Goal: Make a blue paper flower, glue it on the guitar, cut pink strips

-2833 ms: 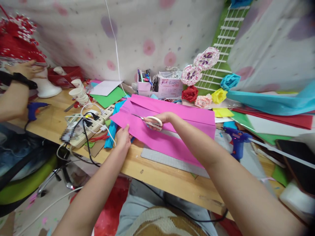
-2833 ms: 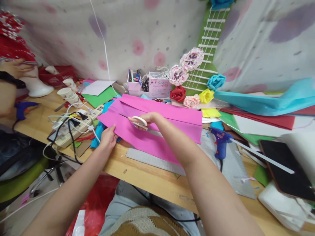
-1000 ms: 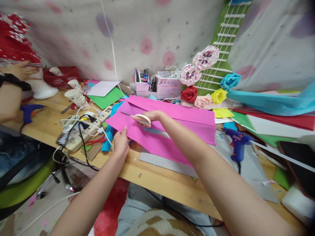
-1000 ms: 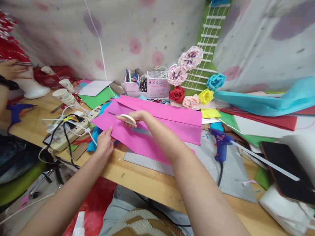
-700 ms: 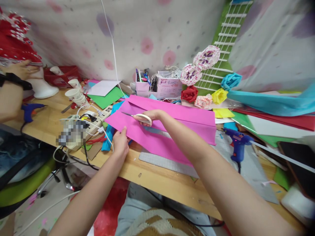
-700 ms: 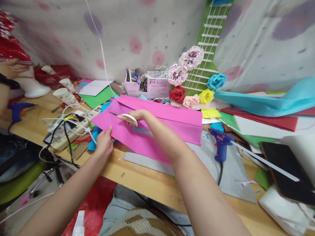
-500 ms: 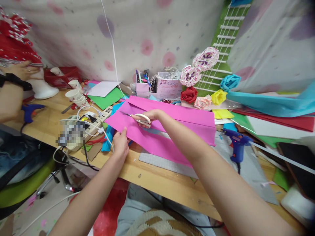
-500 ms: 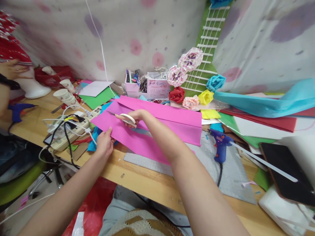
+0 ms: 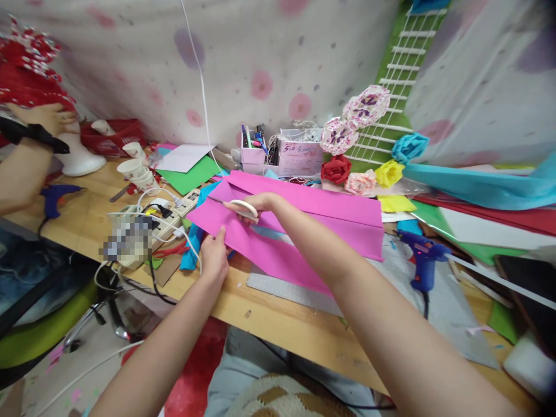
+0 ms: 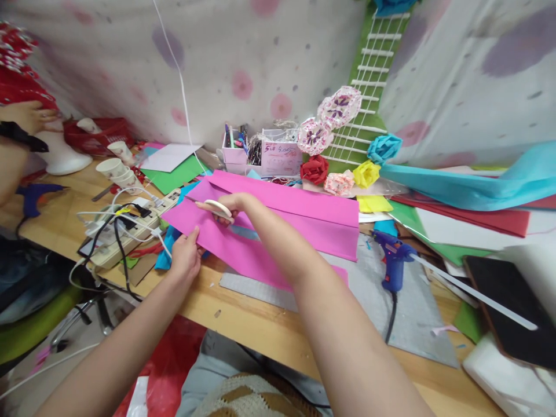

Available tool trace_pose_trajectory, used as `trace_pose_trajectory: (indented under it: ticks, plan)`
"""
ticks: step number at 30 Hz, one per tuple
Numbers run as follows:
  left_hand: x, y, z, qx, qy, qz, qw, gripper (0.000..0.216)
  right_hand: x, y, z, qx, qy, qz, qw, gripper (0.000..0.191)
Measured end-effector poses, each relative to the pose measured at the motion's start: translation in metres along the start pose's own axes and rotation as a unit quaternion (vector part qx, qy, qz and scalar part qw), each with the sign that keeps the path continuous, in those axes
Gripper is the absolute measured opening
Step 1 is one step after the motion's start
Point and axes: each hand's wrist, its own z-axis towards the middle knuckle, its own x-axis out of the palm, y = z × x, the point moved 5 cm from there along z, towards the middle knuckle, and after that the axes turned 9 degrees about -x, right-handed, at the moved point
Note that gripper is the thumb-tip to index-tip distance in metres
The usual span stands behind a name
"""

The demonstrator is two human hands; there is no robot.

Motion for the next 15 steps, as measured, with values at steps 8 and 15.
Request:
trace_pose_trajectory:
  ticks: [8,15]
  plan:
    - [-0.003,-0.001,0.000,0.001,-0.007,0.000,1.000,0.007,-0.001,-0.004,0.002,-0.005,-0.038,-0.027,0.999,0.036]
    - [-0.018,-0.009,0.007,0.051,-0.030,0.019,0.998,0.006,0.001,0.017,-0.030,-0.066,-0.057,-0.019,0.996,0.033]
